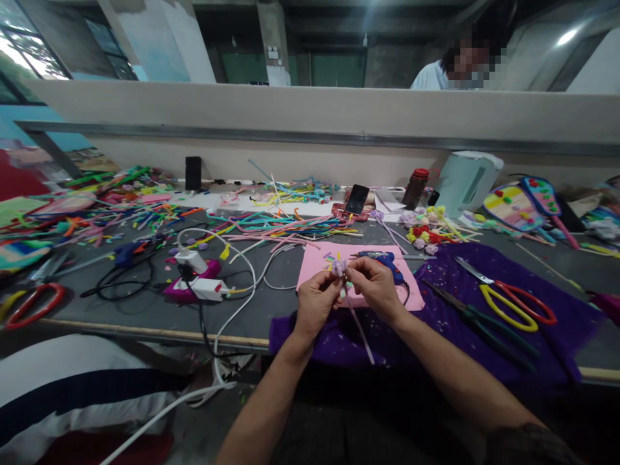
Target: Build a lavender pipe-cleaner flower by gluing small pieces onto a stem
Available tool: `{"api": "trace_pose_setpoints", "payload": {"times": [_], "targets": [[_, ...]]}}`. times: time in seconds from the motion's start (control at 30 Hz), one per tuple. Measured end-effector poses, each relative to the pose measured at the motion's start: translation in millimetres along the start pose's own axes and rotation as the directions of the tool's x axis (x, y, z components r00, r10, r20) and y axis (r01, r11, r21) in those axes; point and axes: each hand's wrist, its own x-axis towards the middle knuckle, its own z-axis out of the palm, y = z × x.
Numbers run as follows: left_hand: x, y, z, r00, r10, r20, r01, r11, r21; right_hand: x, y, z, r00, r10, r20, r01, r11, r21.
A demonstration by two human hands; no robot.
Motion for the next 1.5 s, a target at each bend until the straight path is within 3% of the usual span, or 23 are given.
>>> {"api": "trace_pose_setpoints", "payload": {"times": [0.53, 0.97, 1.13, 1.3, 1.5], "targets": [[1.0, -0.8, -1.1, 0.996, -0.008, 0.089, 0.007, 1.000, 0.008, 1.2, 0.4, -1.6, 0.999, 0.014, 0.036, -0.016, 0.999, 0.040], [0.9, -0.5, -1.3, 0.995, -0.026, 0.094, 0.024, 1.000, 0.018, 0.3, 4.4, -0.6, 0.998, 0.056, 0.032, -0.059, 0.993, 0.105], [5.6, 0.3, -1.0, 0.993, -0.088, 0.081, 0.102, 0.977, -0.185, -1.5, 2.5, -0.7, 1.000, 0.030, 0.005, -0.030, 0.996, 0.084], [12.0, 0.6, -5.8, 0.972, -0.201, 0.124, 0.236, 0.855, -0.462, -6.7, 2.0, 0.0, 0.999, 0.014, 0.042, -0.015, 1.000, 0.019], [11.9, 1.5, -7.8, 0.959, -0.239, 0.149, 0.282, 0.821, -0.496, -11.0, 0.4, 6.3, 0.985, 0.032, 0.171, -0.016, 0.995, -0.097]]}}
